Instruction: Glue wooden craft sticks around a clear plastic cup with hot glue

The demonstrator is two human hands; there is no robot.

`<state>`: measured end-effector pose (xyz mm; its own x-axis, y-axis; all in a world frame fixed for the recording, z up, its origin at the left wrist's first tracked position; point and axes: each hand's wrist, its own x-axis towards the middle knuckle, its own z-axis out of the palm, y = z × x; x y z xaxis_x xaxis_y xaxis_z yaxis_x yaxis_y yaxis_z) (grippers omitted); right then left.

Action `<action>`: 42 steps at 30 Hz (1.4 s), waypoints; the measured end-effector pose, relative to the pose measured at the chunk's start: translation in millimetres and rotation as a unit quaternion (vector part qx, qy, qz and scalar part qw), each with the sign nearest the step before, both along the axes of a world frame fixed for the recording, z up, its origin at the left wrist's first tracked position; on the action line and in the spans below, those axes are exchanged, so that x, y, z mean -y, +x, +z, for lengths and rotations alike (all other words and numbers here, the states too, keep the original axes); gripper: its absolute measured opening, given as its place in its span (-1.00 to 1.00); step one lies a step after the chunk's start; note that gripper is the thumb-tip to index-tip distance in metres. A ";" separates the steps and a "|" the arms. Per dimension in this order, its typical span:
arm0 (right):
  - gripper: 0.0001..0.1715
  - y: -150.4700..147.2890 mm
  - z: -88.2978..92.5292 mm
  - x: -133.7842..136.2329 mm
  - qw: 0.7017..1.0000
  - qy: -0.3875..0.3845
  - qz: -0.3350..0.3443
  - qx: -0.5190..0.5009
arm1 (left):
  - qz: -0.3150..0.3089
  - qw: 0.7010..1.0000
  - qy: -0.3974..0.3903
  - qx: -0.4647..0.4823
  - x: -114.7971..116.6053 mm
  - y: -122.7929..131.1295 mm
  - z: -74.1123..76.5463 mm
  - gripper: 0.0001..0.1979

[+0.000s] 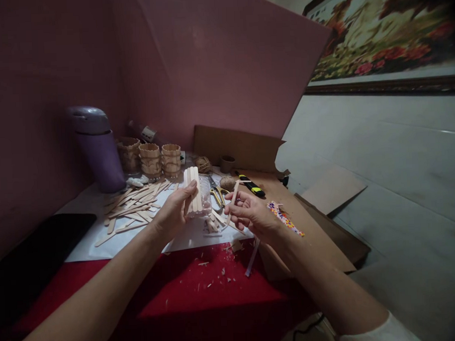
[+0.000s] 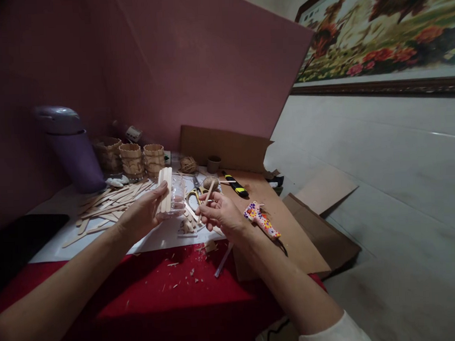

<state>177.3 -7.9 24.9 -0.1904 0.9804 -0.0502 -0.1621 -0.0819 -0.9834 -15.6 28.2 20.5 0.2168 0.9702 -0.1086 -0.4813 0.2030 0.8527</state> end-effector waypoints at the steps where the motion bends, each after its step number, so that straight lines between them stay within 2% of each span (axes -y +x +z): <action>1: -0.48 0.7 0.5 -0.1 1.000 0.011 0.001 -0.004 | -0.010 1.000 0.001 -0.002 1.0 1.1 -0.2 -0.71; 8: -0.51 0.7 1.7 -1.4 0.999 0.038 0.005 0.013 | -0.087 0.996 0.014 -0.005 1.8 6.9 -5.2 -0.74; 16: -0.63 -2.4 2.0 -2.9 0.999 0.021 -0.025 0.023 | -0.135 0.990 0.033 -0.002 -1.8 9.5 -17.1 -0.60; 23: -0.68 -6.0 2.4 1.5 0.999 0.034 -0.018 0.026 | -0.132 0.991 0.024 -0.012 2.2 9.8 -12.3 -0.58; 26: -0.78 -6.1 0.5 -4.5 0.994 0.039 -0.036 0.095 | -0.101 0.994 0.031 -0.010 -0.1 9.0 -13.3 -0.62; 28: -0.91 -4.0 -2.9 -14.5 0.971 0.049 -0.069 0.225 | -0.063 0.997 0.040 -0.007 -2.9 6.8 -12.6 -0.65; 29: -0.97 -2.6 -5.1 -20.5 0.947 0.056 -0.084 0.304 | -0.045 0.998 0.043 -0.005 -4.4 5.2 -11.6 -0.66; 31: -0.93 -0.5 -9.7 -31.8 0.910 0.066 -0.096 0.399 | -0.013 0.999 0.040 -0.002 -7.3 1.4 -9.1 -0.68; 35: -0.85 -9.5 -16.1 -41.9 0.841 0.135 -0.117 0.511 | 0.045 0.999 0.031 0.001 -10.5 -4.8 -5.4 -0.72; 37: -0.81 -22.1 -17.8 -41.2 0.808 0.169 -0.101 0.555 | 0.058 0.998 0.037 0.002 -10.8 -5.8 -5.1 -0.71; 42: -0.76 -52.8 -19.8 -40.5 0.745 0.165 -0.058 0.644 | 0.034 0.999 0.033 -0.018 -10.2 -4.6 -4.3 -0.67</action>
